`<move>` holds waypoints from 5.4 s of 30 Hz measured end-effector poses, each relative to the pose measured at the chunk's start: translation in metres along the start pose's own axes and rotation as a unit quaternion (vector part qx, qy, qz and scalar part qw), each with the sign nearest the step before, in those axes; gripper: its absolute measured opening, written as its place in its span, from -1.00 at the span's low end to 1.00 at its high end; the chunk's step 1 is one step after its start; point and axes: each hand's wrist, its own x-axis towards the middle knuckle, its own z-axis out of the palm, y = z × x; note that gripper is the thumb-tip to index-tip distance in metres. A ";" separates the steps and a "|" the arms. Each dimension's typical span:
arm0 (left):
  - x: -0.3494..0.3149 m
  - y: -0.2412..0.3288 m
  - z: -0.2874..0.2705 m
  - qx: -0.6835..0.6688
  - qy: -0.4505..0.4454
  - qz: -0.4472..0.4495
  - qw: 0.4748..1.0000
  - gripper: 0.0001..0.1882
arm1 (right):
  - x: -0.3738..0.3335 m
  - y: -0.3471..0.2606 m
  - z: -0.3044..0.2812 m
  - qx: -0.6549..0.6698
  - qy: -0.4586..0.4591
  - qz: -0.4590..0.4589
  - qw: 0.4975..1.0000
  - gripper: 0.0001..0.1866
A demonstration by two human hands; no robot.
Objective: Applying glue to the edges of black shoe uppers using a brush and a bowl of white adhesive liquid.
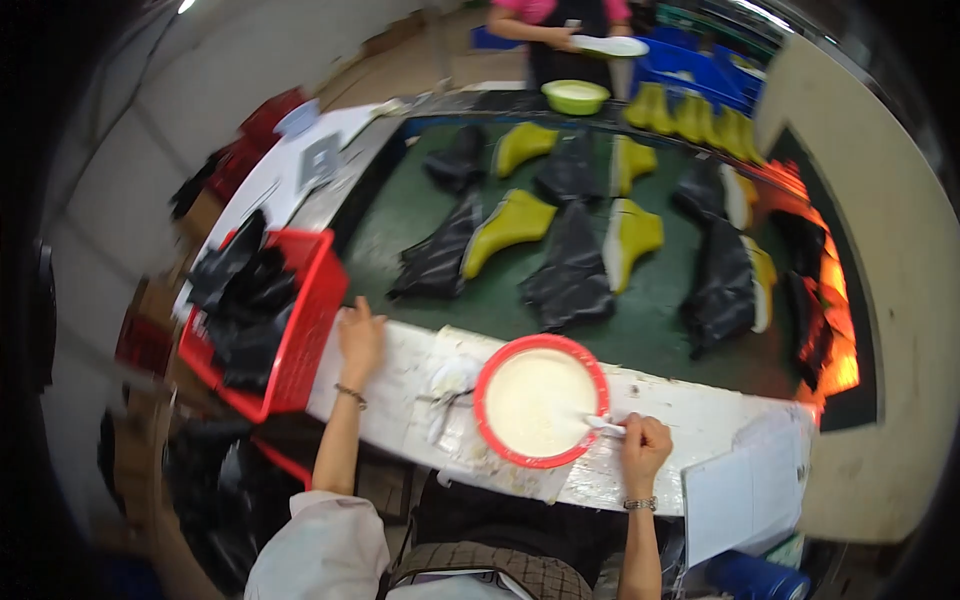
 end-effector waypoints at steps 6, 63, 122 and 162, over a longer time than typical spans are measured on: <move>-0.095 0.009 -0.035 0.030 0.028 0.112 0.993 -0.40 | -0.004 0.026 0.004 0.032 -0.023 0.013 0.999 -0.64; -0.087 -0.016 -0.092 -0.378 -0.065 0.117 0.916 -0.04 | 0.020 -0.094 -0.050 -0.190 -0.129 -0.093 0.969 -0.85; -0.150 -0.018 -0.126 -0.260 -0.205 0.157 0.930 0.57 | 0.017 -0.095 -0.041 -0.184 -0.156 -0.067 0.968 -0.81; -0.190 0.070 -0.215 -0.376 0.086 0.347 0.855 -0.36 | 0.044 -0.151 -0.027 0.075 -0.040 -0.188 0.978 -0.83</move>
